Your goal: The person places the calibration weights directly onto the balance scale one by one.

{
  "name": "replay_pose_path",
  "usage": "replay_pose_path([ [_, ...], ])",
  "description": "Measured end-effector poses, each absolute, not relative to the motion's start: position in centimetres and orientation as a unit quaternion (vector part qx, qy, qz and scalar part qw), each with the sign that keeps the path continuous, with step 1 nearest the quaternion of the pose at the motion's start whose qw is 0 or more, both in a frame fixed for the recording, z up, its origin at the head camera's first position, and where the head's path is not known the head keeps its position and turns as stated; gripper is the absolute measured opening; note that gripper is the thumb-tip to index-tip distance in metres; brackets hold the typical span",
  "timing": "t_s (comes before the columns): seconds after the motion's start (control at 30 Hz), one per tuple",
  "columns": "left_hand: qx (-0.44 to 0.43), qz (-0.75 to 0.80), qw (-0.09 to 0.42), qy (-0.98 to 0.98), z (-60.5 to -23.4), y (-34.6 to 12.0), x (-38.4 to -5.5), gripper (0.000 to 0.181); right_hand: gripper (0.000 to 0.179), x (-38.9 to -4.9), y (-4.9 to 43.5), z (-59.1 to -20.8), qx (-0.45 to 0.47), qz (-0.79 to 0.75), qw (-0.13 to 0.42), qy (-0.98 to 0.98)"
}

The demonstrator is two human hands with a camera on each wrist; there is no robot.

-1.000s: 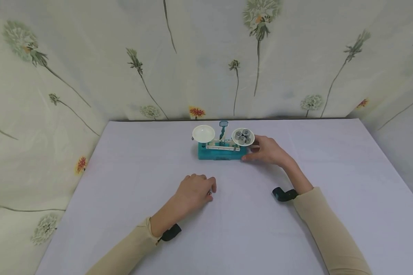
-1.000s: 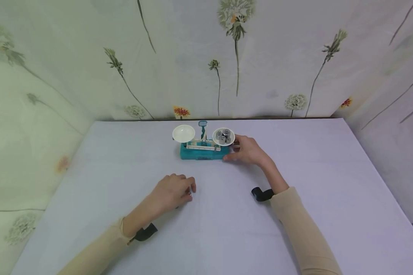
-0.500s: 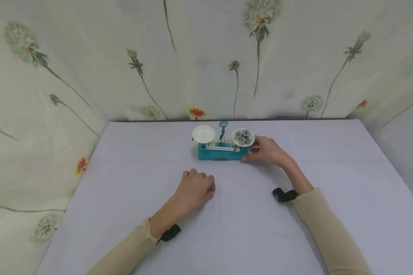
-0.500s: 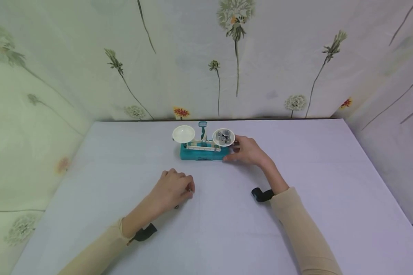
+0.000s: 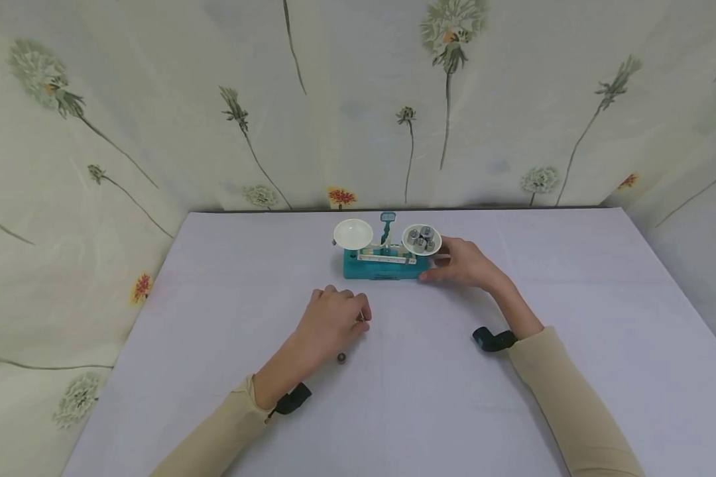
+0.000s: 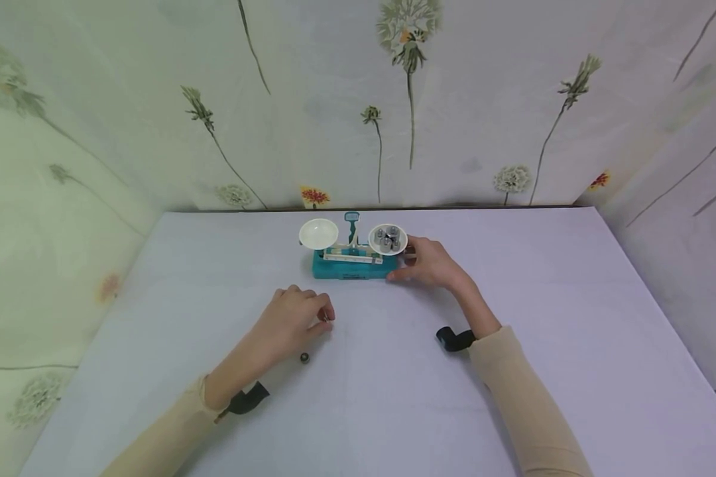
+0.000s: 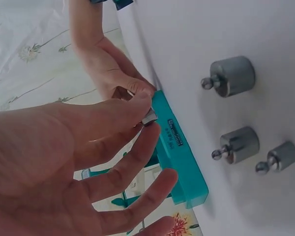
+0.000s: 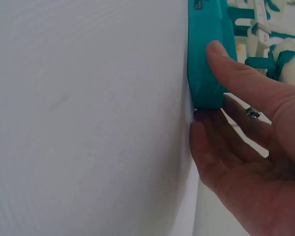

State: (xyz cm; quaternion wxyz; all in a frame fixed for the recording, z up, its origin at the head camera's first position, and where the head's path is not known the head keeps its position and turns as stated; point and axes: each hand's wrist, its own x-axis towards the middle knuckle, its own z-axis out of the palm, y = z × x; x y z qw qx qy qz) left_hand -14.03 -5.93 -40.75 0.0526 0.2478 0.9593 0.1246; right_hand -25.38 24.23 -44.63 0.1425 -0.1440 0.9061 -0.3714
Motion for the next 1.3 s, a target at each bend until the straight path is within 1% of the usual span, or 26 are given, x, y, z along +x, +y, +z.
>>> replay_pose_path([
  [0.33,0.234,0.162,0.032,0.958,-39.9,-6.3,-14.5,0.009,0.084,-25.3,24.3,-44.6,-0.143,-0.375,0.144,0.905],
  [0.77,0.233,0.188,-0.039,0.953,-38.6,-7.0,-14.7,0.011,0.084,-25.2,24.2,-44.6,-0.139,-0.371,0.144,0.907],
  [0.97,0.237,0.193,-0.061,0.950,-38.2,-6.8,-14.9,0.012,0.084,-25.3,24.2,-44.7,-0.138,-0.373,0.145,0.906],
  [1.3,0.210,0.203,-0.089,0.952,-37.1,-7.0,-15.7,0.014,0.083,-25.2,24.3,-44.6,-0.139,-0.375,0.144,0.905],
])
